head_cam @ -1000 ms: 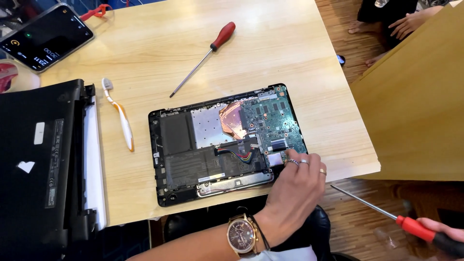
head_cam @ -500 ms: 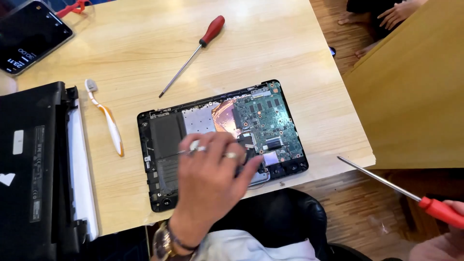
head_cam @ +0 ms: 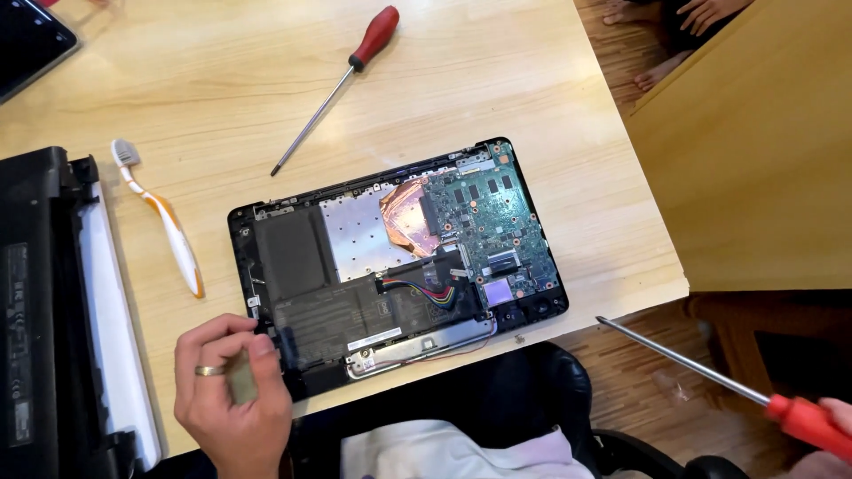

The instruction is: The person is securing internal screws on a laptop motherboard and then reassembling the laptop's outer casing.

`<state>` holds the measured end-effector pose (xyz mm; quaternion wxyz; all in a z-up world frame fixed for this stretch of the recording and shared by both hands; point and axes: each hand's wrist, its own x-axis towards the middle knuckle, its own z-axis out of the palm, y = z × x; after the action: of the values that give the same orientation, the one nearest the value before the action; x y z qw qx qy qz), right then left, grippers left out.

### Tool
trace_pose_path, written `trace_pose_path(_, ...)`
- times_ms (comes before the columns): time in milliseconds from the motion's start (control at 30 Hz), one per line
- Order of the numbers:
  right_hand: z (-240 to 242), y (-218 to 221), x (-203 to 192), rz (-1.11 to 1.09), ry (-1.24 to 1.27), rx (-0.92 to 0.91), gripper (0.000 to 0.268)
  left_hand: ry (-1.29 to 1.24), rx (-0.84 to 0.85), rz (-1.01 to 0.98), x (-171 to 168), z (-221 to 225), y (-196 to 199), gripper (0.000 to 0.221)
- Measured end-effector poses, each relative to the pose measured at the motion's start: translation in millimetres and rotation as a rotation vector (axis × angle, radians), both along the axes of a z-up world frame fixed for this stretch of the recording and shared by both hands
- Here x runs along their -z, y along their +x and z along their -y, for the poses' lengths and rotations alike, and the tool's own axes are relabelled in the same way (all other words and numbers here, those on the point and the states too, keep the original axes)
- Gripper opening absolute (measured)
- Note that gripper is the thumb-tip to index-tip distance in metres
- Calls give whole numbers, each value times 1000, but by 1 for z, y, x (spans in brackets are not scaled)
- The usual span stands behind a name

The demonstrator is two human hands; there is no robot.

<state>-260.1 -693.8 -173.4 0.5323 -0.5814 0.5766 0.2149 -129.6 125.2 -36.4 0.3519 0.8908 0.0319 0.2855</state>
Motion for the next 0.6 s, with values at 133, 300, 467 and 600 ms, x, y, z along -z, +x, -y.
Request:
trace_pose_path(133, -321, 97, -109, 510, -223, -221, 61, -17, -34, -3, 4, -2, 1, 20)
trace_pose_path(300, -420, 61, -159, 1288, -723, -330, 58, -31, -22, -6, 4, -2, 0, 19)
trace_pose_path(467, -420, 79, -183, 1280, -645, -465, 63, 43, -39, -15, 6, 1, 0, 14)
trace_pose_path(600, -453, 129, -249, 1159, -659, -672, 46, 81, -26, -9, 8, 1, -2, 15)
